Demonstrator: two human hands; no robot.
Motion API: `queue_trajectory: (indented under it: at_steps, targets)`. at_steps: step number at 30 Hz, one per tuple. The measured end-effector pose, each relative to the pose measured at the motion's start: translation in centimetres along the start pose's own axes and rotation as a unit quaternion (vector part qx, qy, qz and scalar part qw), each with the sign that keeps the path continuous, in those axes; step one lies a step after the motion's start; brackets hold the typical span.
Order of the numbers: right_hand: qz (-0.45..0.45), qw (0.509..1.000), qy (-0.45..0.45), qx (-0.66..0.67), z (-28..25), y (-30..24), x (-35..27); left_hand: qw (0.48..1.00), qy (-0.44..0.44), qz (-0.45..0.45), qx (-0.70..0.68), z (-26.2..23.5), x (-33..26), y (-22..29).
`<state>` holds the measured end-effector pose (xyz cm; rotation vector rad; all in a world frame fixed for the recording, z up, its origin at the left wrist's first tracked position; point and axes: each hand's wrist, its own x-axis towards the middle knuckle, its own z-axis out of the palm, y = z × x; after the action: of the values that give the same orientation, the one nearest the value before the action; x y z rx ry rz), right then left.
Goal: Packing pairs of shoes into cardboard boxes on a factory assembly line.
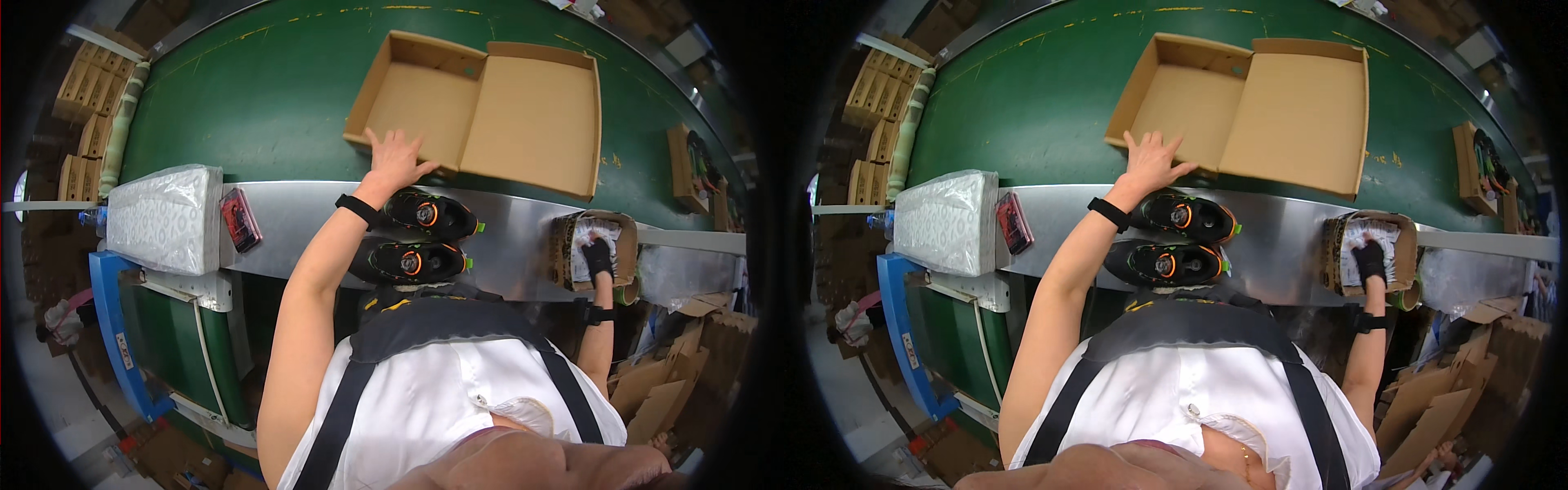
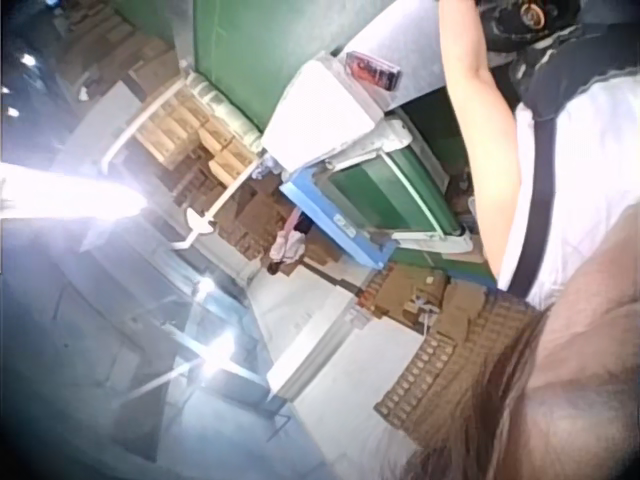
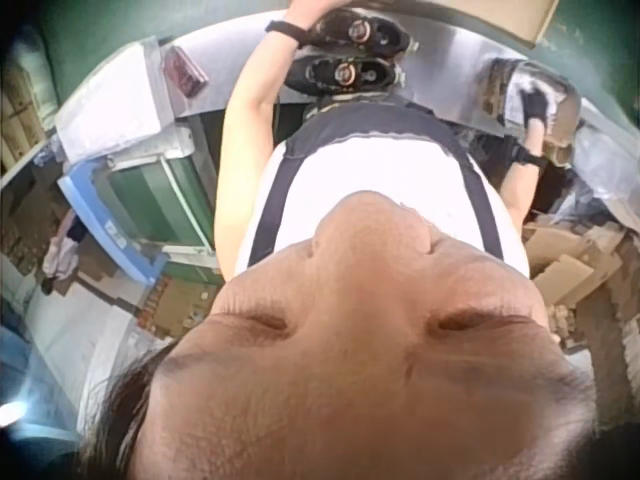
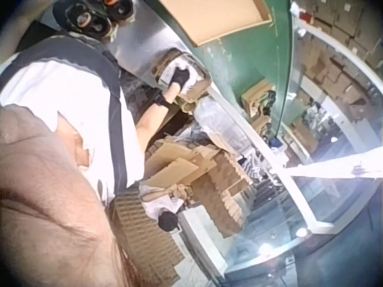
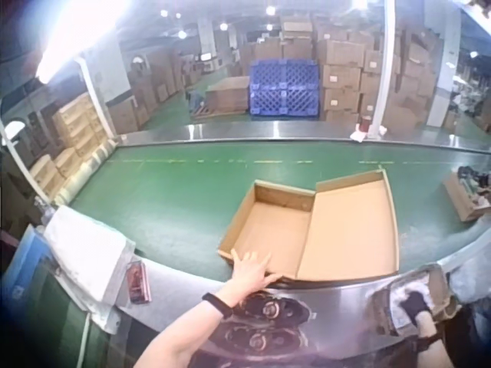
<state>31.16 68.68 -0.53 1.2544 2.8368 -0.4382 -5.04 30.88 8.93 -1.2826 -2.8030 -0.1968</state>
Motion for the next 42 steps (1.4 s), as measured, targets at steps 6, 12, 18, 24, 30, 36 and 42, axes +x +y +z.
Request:
queue_trajectory:
  at_steps: [6,12,18,24,30,36,42]
  targets:
    - [-0.105,0.985,-0.114,0.070,-3.5,-8.0,-2.1,0.990,-0.101,-0.060,-0.077,0.7,-2.7,-2.5]
    - [-0.039,0.982,0.122,0.137,-3.4,-7.3,-1.6,0.993,-0.040,-0.089,-0.066,1.3,-6.0,-5.7]
    - [-0.185,0.842,0.226,0.454,-12.0,-25.6,-4.7,0.990,-0.058,-0.109,-0.069,1.1,-6.6,-6.8]
    - [-0.366,0.920,0.137,0.027,-6.9,-36.2,-2.2,0.990,-0.054,-0.112,-0.063,0.4,-6.6,-7.0]
    - [-0.196,0.874,-0.423,0.135,-1.8,-37.8,3.1,0.992,0.002,-0.120,-0.026,2.4,-7.0,-7.8]
    - [-0.353,0.873,-0.336,-0.020,-2.3,-45.3,0.3,0.976,-0.031,-0.070,-0.204,0.3,-7.8,-10.1]
    - [-0.440,0.834,-0.320,-0.088,1.4,-50.8,-3.2,0.921,0.215,-0.073,-0.316,-1.9,-13.8,-22.8]
